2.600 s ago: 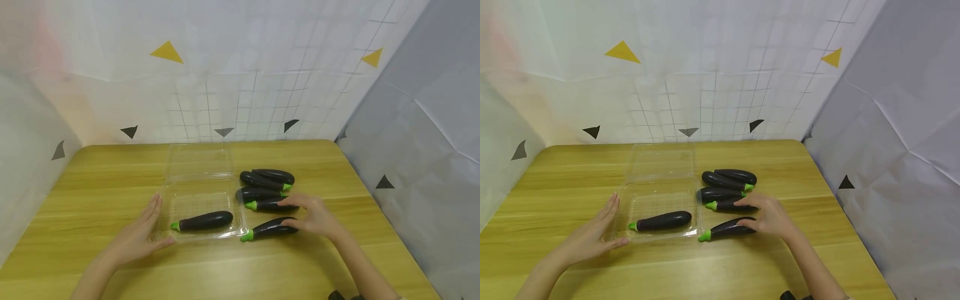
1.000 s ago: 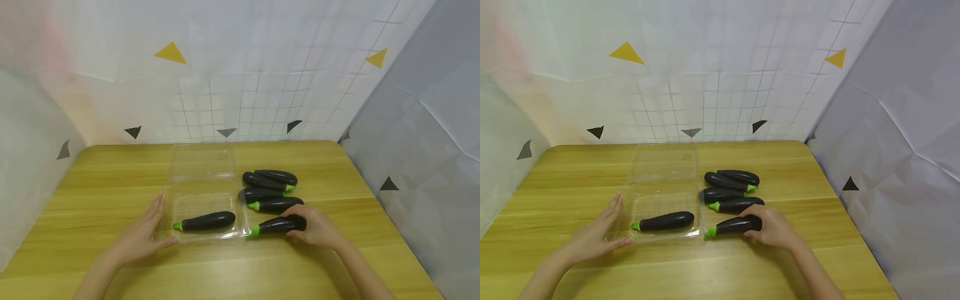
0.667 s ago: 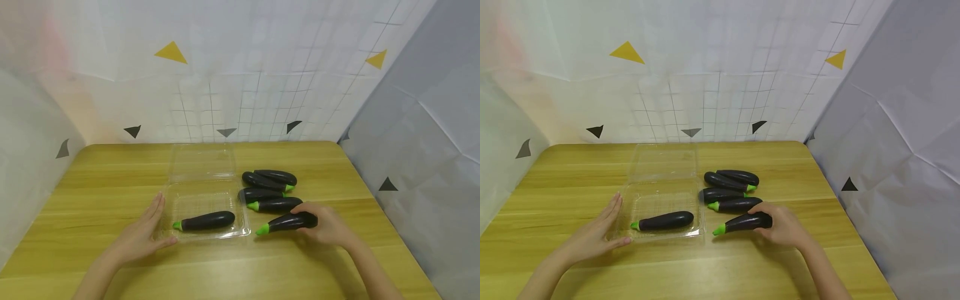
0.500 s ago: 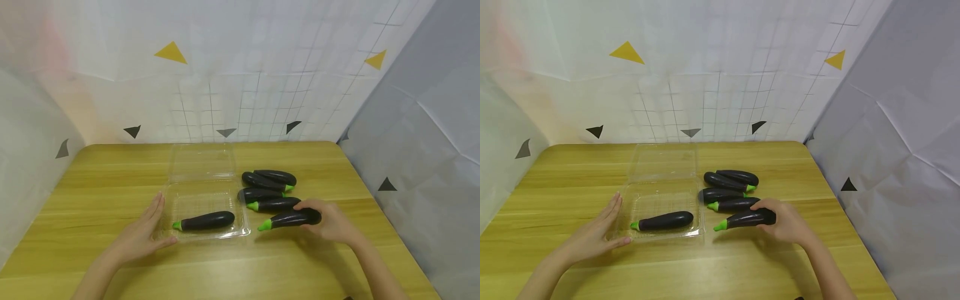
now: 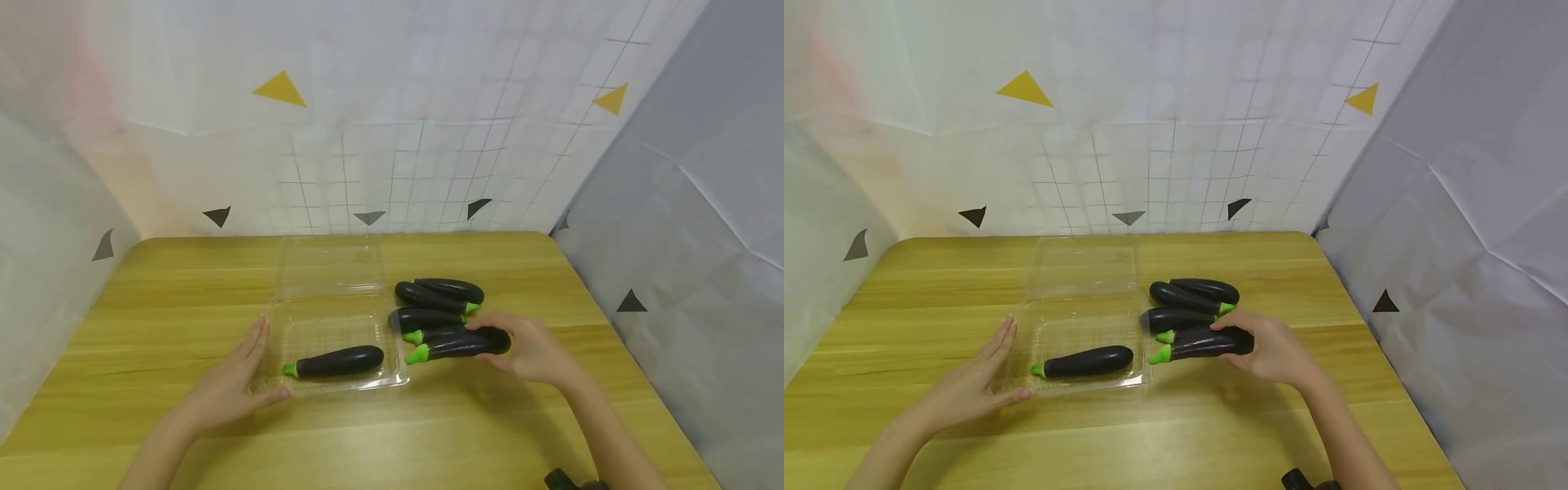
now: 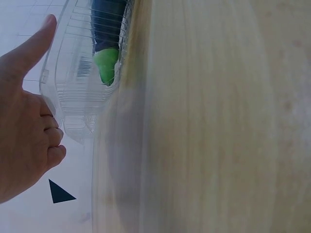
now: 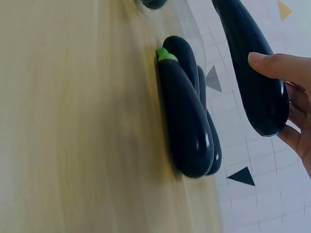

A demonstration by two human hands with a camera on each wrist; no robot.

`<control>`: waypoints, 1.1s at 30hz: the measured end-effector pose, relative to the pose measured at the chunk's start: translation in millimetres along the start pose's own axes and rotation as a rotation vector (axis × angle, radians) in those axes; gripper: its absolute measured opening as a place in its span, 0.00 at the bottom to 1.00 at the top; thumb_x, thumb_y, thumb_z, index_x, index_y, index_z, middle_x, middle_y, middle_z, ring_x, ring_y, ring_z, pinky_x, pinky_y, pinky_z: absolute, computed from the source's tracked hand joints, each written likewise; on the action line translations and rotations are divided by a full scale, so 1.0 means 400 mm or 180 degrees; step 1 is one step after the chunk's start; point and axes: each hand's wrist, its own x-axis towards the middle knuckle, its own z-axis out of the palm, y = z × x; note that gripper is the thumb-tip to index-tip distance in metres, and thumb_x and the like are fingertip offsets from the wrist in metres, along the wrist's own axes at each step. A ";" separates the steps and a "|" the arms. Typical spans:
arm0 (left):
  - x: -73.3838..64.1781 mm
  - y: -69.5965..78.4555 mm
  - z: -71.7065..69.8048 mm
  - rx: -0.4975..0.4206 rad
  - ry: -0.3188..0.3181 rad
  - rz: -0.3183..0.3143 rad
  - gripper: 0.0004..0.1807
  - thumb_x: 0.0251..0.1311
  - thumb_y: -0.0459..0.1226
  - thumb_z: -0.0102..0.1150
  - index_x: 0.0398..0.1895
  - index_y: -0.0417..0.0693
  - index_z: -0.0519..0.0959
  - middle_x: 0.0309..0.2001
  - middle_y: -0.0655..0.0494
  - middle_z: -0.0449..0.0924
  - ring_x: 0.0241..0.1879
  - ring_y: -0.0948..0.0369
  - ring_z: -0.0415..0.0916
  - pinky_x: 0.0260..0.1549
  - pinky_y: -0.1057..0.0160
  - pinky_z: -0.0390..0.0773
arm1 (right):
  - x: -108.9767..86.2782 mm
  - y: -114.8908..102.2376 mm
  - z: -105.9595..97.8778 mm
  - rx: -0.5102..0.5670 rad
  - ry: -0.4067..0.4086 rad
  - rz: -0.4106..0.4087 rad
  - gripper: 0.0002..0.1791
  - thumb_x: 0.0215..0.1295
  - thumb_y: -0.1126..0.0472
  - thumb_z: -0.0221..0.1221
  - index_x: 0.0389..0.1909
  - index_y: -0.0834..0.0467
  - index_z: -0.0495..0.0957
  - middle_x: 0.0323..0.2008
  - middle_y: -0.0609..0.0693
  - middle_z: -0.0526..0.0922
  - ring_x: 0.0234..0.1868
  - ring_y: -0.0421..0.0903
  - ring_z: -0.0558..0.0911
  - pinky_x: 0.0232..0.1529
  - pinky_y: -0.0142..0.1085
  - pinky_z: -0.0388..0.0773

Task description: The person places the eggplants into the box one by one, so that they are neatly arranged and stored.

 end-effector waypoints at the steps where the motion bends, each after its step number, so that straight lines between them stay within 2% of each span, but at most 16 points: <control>1: 0.000 0.000 0.000 -0.0022 -0.0005 -0.0012 0.61 0.56 0.64 0.57 0.76 0.42 0.34 0.76 0.42 0.28 0.70 0.35 0.45 0.21 0.66 0.72 | 0.006 -0.003 0.002 -0.0018 0.0007 0.0010 0.29 0.41 0.63 0.76 0.48 0.48 0.81 0.46 0.38 0.83 0.47 0.42 0.81 0.50 0.29 0.75; 5: -0.001 0.003 0.000 -0.0020 0.0000 -0.0009 0.61 0.56 0.63 0.57 0.76 0.42 0.34 0.76 0.42 0.28 0.70 0.35 0.45 0.22 0.66 0.73 | 0.029 -0.016 0.009 -0.0050 0.0051 -0.0002 0.28 0.41 0.61 0.77 0.48 0.47 0.81 0.46 0.36 0.82 0.47 0.41 0.81 0.48 0.34 0.77; 8: -0.001 0.003 0.001 0.0045 0.0023 0.0022 0.60 0.56 0.63 0.57 0.76 0.41 0.35 0.76 0.43 0.28 0.70 0.36 0.44 0.31 0.57 0.80 | 0.045 -0.027 0.013 -0.0037 0.0060 -0.0007 0.27 0.43 0.59 0.76 0.49 0.46 0.81 0.46 0.36 0.82 0.48 0.41 0.81 0.48 0.38 0.79; 12: 0.000 0.001 0.004 0.0088 0.0054 0.0057 0.60 0.56 0.63 0.57 0.76 0.41 0.35 0.76 0.42 0.29 0.70 0.37 0.44 0.42 0.44 0.79 | 0.064 -0.037 0.018 -0.0077 0.0069 0.0020 0.26 0.46 0.56 0.75 0.50 0.45 0.80 0.48 0.34 0.81 0.50 0.41 0.81 0.47 0.42 0.79; 16: -0.001 -0.001 0.006 0.0083 0.0074 0.0077 0.60 0.56 0.63 0.58 0.76 0.41 0.36 0.76 0.41 0.30 0.70 0.36 0.46 0.44 0.42 0.77 | 0.083 -0.046 0.023 -0.0173 0.0116 0.0000 0.25 0.47 0.54 0.74 0.50 0.45 0.80 0.48 0.34 0.81 0.49 0.40 0.81 0.45 0.42 0.80; 19: -0.001 -0.003 0.008 0.0073 0.0078 0.0077 0.60 0.56 0.63 0.57 0.76 0.41 0.36 0.76 0.41 0.30 0.69 0.35 0.46 0.42 0.43 0.79 | 0.099 -0.054 0.026 -0.0192 0.0140 -0.0019 0.25 0.48 0.53 0.74 0.49 0.45 0.80 0.48 0.35 0.81 0.48 0.40 0.81 0.43 0.42 0.80; 24: -0.001 -0.003 0.008 0.0068 0.0087 0.0049 0.61 0.55 0.65 0.56 0.76 0.41 0.36 0.76 0.41 0.30 0.70 0.35 0.46 0.44 0.41 0.77 | 0.121 -0.064 0.035 -0.0202 0.0147 -0.0048 0.24 0.48 0.53 0.73 0.49 0.45 0.80 0.48 0.36 0.81 0.48 0.41 0.81 0.44 0.42 0.80; 31: -0.001 0.000 0.005 0.0023 0.0051 0.0007 0.61 0.56 0.64 0.57 0.76 0.41 0.36 0.76 0.42 0.30 0.70 0.36 0.45 0.32 0.54 0.79 | 0.149 -0.071 0.046 -0.0232 0.0205 -0.0106 0.25 0.47 0.54 0.73 0.49 0.46 0.81 0.48 0.39 0.82 0.49 0.42 0.81 0.46 0.41 0.80; 33: -0.001 -0.001 0.004 0.0027 0.0051 0.0010 0.61 0.56 0.64 0.57 0.76 0.41 0.36 0.76 0.42 0.30 0.70 0.36 0.45 0.32 0.54 0.79 | 0.158 -0.072 0.049 -0.0231 0.0207 -0.0120 0.25 0.48 0.55 0.73 0.50 0.46 0.80 0.48 0.40 0.83 0.49 0.43 0.81 0.45 0.42 0.80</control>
